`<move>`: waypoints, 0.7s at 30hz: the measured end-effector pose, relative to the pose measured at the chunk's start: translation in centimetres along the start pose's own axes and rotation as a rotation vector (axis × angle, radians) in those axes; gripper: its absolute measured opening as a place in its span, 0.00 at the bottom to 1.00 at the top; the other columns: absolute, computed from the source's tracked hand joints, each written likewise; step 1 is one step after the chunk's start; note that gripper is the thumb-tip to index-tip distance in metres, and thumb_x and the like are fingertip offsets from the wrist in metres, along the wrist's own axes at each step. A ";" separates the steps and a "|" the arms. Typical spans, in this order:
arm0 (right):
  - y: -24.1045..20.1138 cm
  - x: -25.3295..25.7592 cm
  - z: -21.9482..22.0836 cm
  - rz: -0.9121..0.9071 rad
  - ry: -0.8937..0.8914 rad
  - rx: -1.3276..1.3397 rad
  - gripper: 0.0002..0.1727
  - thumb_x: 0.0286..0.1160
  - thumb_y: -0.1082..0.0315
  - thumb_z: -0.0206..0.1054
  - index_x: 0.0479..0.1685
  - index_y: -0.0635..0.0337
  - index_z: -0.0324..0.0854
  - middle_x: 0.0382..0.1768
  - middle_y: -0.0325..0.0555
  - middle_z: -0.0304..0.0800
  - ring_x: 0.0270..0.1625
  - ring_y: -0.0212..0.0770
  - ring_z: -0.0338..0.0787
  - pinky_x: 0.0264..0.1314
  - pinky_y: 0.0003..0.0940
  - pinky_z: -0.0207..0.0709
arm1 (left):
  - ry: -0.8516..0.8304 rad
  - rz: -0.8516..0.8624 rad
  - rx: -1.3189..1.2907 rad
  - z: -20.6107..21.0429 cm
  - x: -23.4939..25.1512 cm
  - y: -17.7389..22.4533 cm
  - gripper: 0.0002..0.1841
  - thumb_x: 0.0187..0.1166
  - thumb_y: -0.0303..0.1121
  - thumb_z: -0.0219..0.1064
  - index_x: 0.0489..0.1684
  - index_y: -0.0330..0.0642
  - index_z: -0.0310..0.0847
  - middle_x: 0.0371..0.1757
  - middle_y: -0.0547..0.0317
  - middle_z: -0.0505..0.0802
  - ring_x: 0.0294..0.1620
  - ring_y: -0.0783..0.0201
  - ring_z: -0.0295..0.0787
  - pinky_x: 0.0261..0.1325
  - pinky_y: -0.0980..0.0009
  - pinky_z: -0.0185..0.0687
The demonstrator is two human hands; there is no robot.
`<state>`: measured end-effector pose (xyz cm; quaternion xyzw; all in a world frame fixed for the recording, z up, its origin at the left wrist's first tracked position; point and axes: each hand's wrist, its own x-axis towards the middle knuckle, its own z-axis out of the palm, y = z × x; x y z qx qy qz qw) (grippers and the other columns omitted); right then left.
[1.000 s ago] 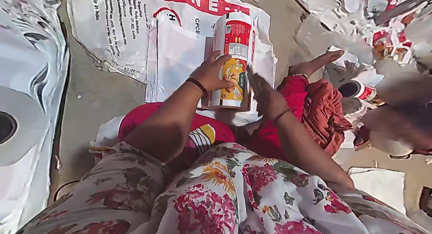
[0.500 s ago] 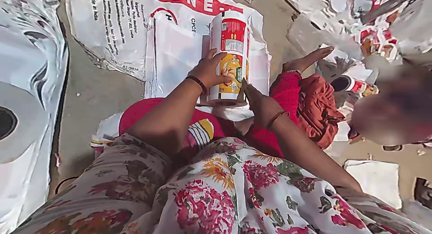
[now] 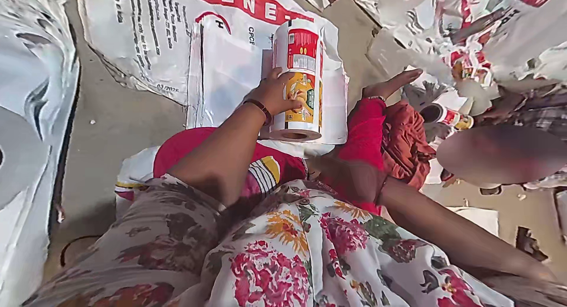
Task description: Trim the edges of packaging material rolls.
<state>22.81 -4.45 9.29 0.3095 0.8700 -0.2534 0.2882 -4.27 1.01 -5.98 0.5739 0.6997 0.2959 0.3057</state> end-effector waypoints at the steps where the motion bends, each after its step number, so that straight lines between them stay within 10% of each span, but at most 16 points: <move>1: 0.5 0.2 -1.1 0.079 0.153 0.029 0.32 0.86 0.72 0.58 0.90 0.50 0.64 0.49 0.62 0.91 0.43 0.60 0.93 0.48 0.65 0.84 | -0.006 -0.009 -0.007 0.2 -0.2 0.0 0.49 0.66 0.58 0.81 0.90 0.53 0.65 0.93 0.39 0.61 0.85 0.32 0.68 0.77 0.30 0.70; 5: 2.6 5.8 -5.4 0.295 0.477 0.265 0.26 0.91 0.71 0.51 0.87 0.47 0.66 0.54 0.61 0.87 0.39 0.55 0.94 0.42 0.58 0.90 | 0.012 0.003 -0.002 0.0 0.1 -0.1 0.50 0.62 0.59 0.83 0.88 0.52 0.67 0.92 0.39 0.63 0.85 0.32 0.68 0.77 0.30 0.70; 9: 2.7 11.2 -4.5 0.419 0.401 0.200 0.24 0.82 0.56 0.65 0.73 0.59 0.78 0.70 0.70 0.79 0.65 0.66 0.86 0.62 0.66 0.80 | 0.005 0.036 -0.043 0.0 -0.4 0.3 0.48 0.65 0.54 0.83 0.88 0.47 0.66 0.91 0.33 0.63 0.89 0.29 0.60 0.81 0.27 0.63; 12: 2.8 13.5 -3.7 0.469 0.386 0.218 0.36 0.73 0.44 0.69 0.73 0.62 0.76 0.64 0.66 0.84 0.61 0.62 0.89 0.57 0.65 0.84 | 0.013 0.065 0.007 0.0 -0.4 -0.2 0.46 0.68 0.51 0.82 0.88 0.44 0.66 0.89 0.29 0.65 0.86 0.25 0.62 0.79 0.24 0.64; 15: 3.1 13.9 -4.4 0.428 0.334 0.157 0.26 0.76 0.42 0.65 0.46 0.60 0.87 0.48 0.58 0.91 0.53 0.57 0.92 0.48 0.65 0.83 | 0.047 0.067 0.070 0.3 0.3 -1.2 0.46 0.65 0.54 0.84 0.86 0.46 0.69 0.88 0.29 0.66 0.82 0.22 0.67 0.72 0.21 0.68; 21: 3.3 14.1 -4.9 0.426 0.289 0.160 0.25 0.77 0.44 0.64 0.36 0.61 0.87 0.43 0.57 0.91 0.51 0.58 0.92 0.45 0.66 0.83 | 0.047 0.047 0.097 0.2 0.5 -0.5 0.46 0.61 0.54 0.86 0.83 0.48 0.72 0.86 0.29 0.69 0.80 0.21 0.69 0.69 0.19 0.69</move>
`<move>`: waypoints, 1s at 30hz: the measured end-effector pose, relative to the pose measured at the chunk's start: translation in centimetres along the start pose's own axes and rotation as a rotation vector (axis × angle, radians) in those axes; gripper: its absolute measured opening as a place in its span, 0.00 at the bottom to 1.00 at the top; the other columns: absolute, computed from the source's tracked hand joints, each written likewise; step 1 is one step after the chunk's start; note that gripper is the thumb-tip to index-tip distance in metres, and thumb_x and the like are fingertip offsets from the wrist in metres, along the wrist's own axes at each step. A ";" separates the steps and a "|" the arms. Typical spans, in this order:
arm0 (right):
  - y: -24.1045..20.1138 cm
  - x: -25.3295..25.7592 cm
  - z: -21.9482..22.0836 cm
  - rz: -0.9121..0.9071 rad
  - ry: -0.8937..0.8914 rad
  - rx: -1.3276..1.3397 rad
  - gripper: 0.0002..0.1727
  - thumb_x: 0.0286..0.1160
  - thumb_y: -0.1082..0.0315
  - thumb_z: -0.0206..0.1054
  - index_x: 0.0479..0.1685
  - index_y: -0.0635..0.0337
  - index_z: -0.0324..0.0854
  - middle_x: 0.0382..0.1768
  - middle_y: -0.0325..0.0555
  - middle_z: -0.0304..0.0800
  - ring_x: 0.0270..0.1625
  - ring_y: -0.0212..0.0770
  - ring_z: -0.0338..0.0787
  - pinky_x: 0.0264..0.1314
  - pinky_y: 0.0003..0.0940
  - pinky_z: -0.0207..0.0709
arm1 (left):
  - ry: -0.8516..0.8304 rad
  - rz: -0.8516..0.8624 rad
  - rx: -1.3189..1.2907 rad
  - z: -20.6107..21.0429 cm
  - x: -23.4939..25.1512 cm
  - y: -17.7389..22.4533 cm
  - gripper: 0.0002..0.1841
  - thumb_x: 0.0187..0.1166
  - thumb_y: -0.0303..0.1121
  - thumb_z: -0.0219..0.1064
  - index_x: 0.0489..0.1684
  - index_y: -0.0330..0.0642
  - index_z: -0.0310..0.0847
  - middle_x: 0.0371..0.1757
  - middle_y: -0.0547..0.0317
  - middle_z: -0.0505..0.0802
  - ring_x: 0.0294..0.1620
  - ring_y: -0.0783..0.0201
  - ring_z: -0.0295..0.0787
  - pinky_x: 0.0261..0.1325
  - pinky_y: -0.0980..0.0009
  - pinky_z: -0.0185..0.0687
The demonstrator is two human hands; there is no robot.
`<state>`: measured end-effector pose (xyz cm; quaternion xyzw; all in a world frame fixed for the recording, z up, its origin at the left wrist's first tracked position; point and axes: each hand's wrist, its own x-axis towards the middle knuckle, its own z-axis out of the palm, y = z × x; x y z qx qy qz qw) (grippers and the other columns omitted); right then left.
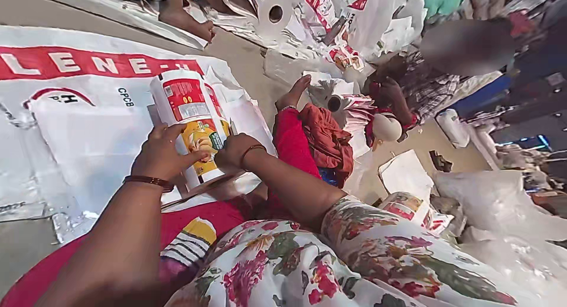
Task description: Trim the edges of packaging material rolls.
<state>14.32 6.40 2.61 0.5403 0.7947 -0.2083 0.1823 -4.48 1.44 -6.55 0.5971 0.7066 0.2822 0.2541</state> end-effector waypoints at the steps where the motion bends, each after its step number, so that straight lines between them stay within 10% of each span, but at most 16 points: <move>1: 0.0 0.2 -0.1 0.003 -0.006 0.013 0.25 0.75 0.44 0.66 0.36 0.61 0.87 0.42 0.57 0.91 0.50 0.57 0.92 0.45 0.66 0.83 | -0.010 0.006 -0.003 0.0 -0.1 0.1 0.46 0.62 0.53 0.86 0.84 0.47 0.71 0.85 0.28 0.69 0.80 0.21 0.69 0.69 0.19 0.69; 7: -0.2 1.2 -0.2 0.050 -0.045 -0.067 0.21 0.72 0.48 0.72 0.33 0.60 0.87 0.37 0.53 0.90 0.43 0.54 0.91 0.39 0.62 0.81 | -0.037 -0.009 0.007 -0.1 -0.2 0.3 0.48 0.64 0.55 0.84 0.87 0.48 0.67 0.87 0.29 0.68 0.83 0.24 0.67 0.73 0.22 0.68; 14: 1.0 0.5 -0.4 -0.001 -0.047 0.089 0.24 0.86 0.50 0.57 0.57 0.62 0.85 0.54 0.59 0.90 0.60 0.56 0.90 0.57 0.63 0.81 | -0.022 0.038 -0.037 0.1 0.5 -0.8 0.48 0.60 0.48 0.88 0.84 0.42 0.69 0.84 0.25 0.69 0.84 0.25 0.65 0.77 0.25 0.66; 21: 3.0 0.6 -0.4 0.056 0.077 0.003 0.23 0.83 0.54 0.60 0.66 0.60 0.84 0.71 0.64 0.80 0.67 0.61 0.86 0.60 0.66 0.82 | -0.020 0.025 -0.043 0.2 -0.1 -0.2 0.48 0.64 0.49 0.85 0.87 0.44 0.67 0.88 0.26 0.66 0.86 0.25 0.63 0.79 0.26 0.64; 27: 13.0 4.2 2.0 0.520 0.073 0.052 0.27 0.78 0.58 0.67 0.72 0.65 0.79 0.78 0.68 0.73 0.72 0.64 0.83 0.65 0.66 0.80 | -0.036 0.016 -0.033 -0.2 0.0 -0.1 0.48 0.62 0.48 0.87 0.86 0.44 0.68 0.86 0.26 0.68 0.83 0.24 0.67 0.75 0.25 0.67; 30: 11.4 3.8 1.9 0.377 0.296 0.137 0.26 0.80 0.56 0.65 0.76 0.55 0.78 0.80 0.67 0.70 0.66 0.62 0.87 0.63 0.60 0.83 | -0.047 -0.005 -0.041 -0.6 0.0 0.3 0.48 0.62 0.48 0.87 0.86 0.43 0.68 0.85 0.26 0.69 0.82 0.24 0.68 0.75 0.26 0.67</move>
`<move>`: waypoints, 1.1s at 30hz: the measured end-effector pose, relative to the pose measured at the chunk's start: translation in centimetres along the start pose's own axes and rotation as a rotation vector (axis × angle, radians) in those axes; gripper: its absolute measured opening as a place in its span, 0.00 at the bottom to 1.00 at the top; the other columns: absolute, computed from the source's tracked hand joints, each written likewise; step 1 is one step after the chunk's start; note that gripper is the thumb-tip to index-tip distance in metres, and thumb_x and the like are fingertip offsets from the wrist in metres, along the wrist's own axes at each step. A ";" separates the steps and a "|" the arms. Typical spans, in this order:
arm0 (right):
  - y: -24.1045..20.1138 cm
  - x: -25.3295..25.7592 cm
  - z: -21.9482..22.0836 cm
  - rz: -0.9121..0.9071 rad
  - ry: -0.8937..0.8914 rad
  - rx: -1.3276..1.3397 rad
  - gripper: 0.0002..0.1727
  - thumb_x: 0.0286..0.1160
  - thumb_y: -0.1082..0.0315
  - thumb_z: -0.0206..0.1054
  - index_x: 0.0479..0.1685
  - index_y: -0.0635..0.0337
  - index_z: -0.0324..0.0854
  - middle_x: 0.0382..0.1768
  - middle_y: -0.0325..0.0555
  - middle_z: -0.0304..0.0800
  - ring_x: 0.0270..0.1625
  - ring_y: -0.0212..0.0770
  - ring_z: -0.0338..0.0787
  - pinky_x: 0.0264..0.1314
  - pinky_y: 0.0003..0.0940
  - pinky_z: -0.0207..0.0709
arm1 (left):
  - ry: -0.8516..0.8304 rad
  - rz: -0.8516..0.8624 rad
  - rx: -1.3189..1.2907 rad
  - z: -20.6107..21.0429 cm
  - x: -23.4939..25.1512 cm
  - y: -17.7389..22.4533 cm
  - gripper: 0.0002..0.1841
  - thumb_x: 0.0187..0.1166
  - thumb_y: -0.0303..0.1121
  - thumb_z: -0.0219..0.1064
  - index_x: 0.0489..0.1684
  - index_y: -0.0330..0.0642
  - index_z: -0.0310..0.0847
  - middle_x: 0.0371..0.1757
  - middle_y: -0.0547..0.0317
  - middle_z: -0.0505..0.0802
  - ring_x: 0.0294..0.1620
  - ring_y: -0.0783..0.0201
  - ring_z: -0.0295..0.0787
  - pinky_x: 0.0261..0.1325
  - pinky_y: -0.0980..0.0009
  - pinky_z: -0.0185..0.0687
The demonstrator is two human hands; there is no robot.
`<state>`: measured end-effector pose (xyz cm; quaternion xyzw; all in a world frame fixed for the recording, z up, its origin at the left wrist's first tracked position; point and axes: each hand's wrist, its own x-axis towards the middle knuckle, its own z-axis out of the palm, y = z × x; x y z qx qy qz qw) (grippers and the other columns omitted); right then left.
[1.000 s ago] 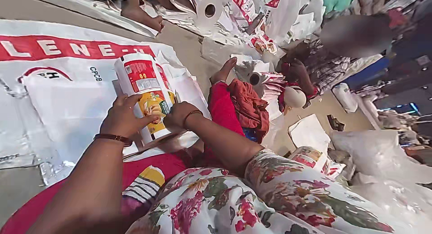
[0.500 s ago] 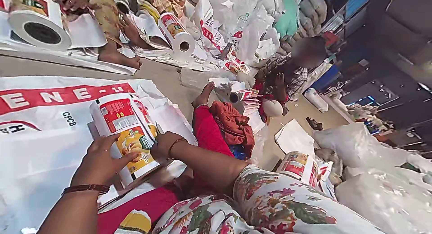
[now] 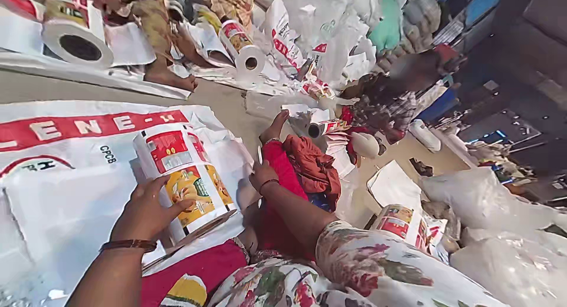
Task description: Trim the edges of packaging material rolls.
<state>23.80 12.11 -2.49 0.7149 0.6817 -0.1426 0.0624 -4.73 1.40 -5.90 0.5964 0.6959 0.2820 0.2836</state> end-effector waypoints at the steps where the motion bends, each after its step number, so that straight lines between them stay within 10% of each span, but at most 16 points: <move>1: -1.0 -0.8 -0.1 -0.072 0.059 0.057 0.23 0.81 0.57 0.64 0.73 0.52 0.80 0.77 0.66 0.72 0.63 0.62 0.89 0.61 0.60 0.85 | -0.013 -0.003 0.003 -0.2 0.2 0.3 0.48 0.62 0.48 0.87 0.86 0.43 0.67 0.84 0.26 0.70 0.81 0.24 0.69 0.75 0.25 0.68; 8: -5.6 -0.5 2.0 -0.447 -0.070 0.254 0.20 0.83 0.71 0.59 0.72 0.56 0.80 0.67 0.67 0.80 0.55 0.57 0.93 0.56 0.54 0.90 | -0.017 -0.067 -0.061 -0.1 -0.3 0.2 0.50 0.58 0.55 0.87 0.86 0.51 0.67 0.86 0.36 0.70 0.82 0.33 0.71 0.76 0.30 0.72; 12: -3.3 2.4 4.5 -0.182 -0.207 0.029 0.22 0.86 0.64 0.59 0.75 0.62 0.79 0.70 0.71 0.82 0.70 0.69 0.84 0.71 0.69 0.75 | -0.018 -0.081 -0.067 -0.1 0.1 0.2 0.51 0.58 0.59 0.86 0.88 0.56 0.66 0.90 0.38 0.66 0.86 0.36 0.68 0.78 0.34 0.72; 14: -2.8 3.0 2.9 -0.001 -0.485 0.031 0.26 0.96 0.60 0.47 0.88 0.60 0.64 0.81 0.63 0.73 0.83 0.60 0.74 0.85 0.59 0.63 | -0.016 -0.085 -0.072 -0.1 0.3 0.5 0.51 0.57 0.58 0.86 0.88 0.56 0.67 0.90 0.36 0.66 0.83 0.33 0.71 0.76 0.33 0.73; 16: 0.1 5.1 8.1 -0.134 -0.185 0.205 0.21 0.93 0.60 0.53 0.72 0.62 0.79 0.55 0.63 0.90 0.53 0.58 0.90 0.61 0.57 0.81 | -0.022 -0.096 -0.057 -0.2 0.7 0.3 0.52 0.56 0.59 0.87 0.88 0.58 0.67 0.91 0.38 0.65 0.82 0.34 0.73 0.73 0.34 0.76; 20: 1.0 7.1 10.3 -0.098 -0.226 0.322 0.17 0.88 0.62 0.59 0.68 0.56 0.81 0.52 0.61 0.90 0.47 0.58 0.91 0.50 0.61 0.83 | -0.047 -0.117 -0.045 0.2 0.3 0.2 0.53 0.56 0.59 0.86 0.89 0.58 0.65 0.92 0.40 0.62 0.85 0.36 0.68 0.76 0.36 0.75; 33: -0.3 6.0 9.7 -0.124 -0.162 0.114 0.23 0.84 0.55 0.61 0.74 0.53 0.77 0.69 0.67 0.81 0.66 0.67 0.87 0.63 0.69 0.80 | -0.027 -0.119 -0.102 0.0 0.3 0.2 0.53 0.56 0.48 0.90 0.89 0.52 0.64 0.91 0.38 0.63 0.88 0.38 0.63 0.81 0.37 0.70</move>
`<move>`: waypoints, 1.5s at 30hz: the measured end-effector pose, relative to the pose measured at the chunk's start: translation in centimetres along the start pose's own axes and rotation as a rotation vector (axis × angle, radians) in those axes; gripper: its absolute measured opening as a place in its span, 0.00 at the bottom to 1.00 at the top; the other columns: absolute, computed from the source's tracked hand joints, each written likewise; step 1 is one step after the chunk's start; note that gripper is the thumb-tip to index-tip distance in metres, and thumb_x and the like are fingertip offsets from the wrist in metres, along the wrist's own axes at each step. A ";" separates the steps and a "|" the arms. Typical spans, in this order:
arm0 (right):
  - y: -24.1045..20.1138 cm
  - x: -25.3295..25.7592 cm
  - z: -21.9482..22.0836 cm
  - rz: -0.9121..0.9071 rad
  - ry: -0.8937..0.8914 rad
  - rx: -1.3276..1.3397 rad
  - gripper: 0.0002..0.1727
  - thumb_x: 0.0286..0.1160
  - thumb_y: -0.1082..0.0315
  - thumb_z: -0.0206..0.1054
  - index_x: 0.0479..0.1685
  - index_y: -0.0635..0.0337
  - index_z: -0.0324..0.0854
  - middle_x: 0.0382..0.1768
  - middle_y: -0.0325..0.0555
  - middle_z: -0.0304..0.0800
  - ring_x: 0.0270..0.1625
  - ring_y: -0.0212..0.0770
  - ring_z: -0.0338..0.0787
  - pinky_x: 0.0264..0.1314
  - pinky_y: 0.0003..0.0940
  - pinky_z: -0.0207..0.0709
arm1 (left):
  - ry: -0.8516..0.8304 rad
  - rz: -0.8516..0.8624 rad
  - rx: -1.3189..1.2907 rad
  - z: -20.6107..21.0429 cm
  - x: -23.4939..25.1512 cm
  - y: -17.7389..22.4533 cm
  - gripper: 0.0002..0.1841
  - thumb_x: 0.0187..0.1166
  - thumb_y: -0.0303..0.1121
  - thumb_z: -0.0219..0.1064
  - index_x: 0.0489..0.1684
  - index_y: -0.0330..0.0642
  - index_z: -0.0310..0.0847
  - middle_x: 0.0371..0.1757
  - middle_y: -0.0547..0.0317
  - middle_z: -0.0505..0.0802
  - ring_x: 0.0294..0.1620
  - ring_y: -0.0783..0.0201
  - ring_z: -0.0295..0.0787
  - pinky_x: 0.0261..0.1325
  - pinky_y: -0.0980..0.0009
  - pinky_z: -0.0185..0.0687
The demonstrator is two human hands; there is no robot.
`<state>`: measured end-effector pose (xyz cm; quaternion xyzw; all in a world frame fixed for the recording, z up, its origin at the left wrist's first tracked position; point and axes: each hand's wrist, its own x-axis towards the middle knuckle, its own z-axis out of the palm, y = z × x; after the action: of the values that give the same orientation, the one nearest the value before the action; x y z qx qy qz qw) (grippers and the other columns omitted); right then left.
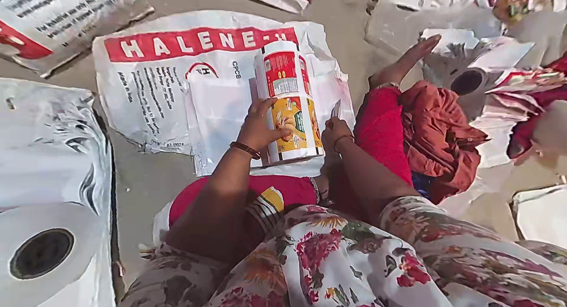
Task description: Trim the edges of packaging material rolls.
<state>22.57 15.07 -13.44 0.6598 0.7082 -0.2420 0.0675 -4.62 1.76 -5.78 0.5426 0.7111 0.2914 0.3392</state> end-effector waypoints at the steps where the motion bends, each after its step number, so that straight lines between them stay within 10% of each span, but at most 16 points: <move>1: -0.1 -0.1 -0.2 -0.002 0.006 0.000 0.24 0.84 0.54 0.60 0.74 0.53 0.77 0.69 0.67 0.81 0.66 0.67 0.87 0.63 0.69 0.80 | 0.011 0.006 0.002 0.1 0.1 -0.1 0.53 0.56 0.49 0.90 0.89 0.53 0.65 0.91 0.38 0.64 0.88 0.38 0.64 0.80 0.37 0.71; 12: -1.5 -1.4 -1.5 -0.075 0.049 -0.038 0.26 0.90 0.52 0.55 0.78 0.56 0.75 0.62 0.67 0.88 0.64 0.67 0.88 0.65 0.70 0.79 | 0.037 0.013 -0.040 0.2 0.2 -0.3 0.53 0.53 0.52 0.91 0.87 0.56 0.68 0.89 0.40 0.67 0.84 0.36 0.70 0.77 0.34 0.73; 18: -5.7 -2.7 -5.9 -0.138 0.124 0.235 0.40 0.93 0.63 0.54 0.98 0.43 0.33 0.56 0.65 0.88 0.35 0.59 0.91 0.40 0.59 0.87 | 0.001 -0.015 -0.030 -0.2 0.0 0.3 0.53 0.53 0.55 0.90 0.88 0.62 0.67 0.90 0.39 0.64 0.82 0.32 0.71 0.73 0.28 0.71; 26: -15.8 -1.6 -12.3 -0.241 0.066 0.152 0.28 0.96 0.53 0.48 0.94 0.34 0.56 0.53 0.55 0.92 0.32 0.50 0.91 0.34 0.50 0.87 | -0.035 -0.016 -0.008 -0.5 -0.1 0.6 0.54 0.55 0.59 0.87 0.90 0.62 0.64 0.92 0.36 0.60 0.80 0.30 0.72 0.74 0.30 0.71; 45: -19.6 -0.9 -14.4 -0.254 -0.032 -0.034 0.28 0.95 0.45 0.46 0.89 0.40 0.64 0.51 0.58 0.89 0.34 0.49 0.89 0.37 0.48 0.84 | -0.018 -0.009 0.028 -0.7 -0.4 0.5 0.54 0.54 0.63 0.86 0.89 0.68 0.65 0.92 0.42 0.62 0.79 0.32 0.73 0.72 0.27 0.69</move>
<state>6.94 20.24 4.46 0.5595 0.7889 -0.2471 0.0590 -4.83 1.49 -4.96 0.5465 0.7145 0.2750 0.3395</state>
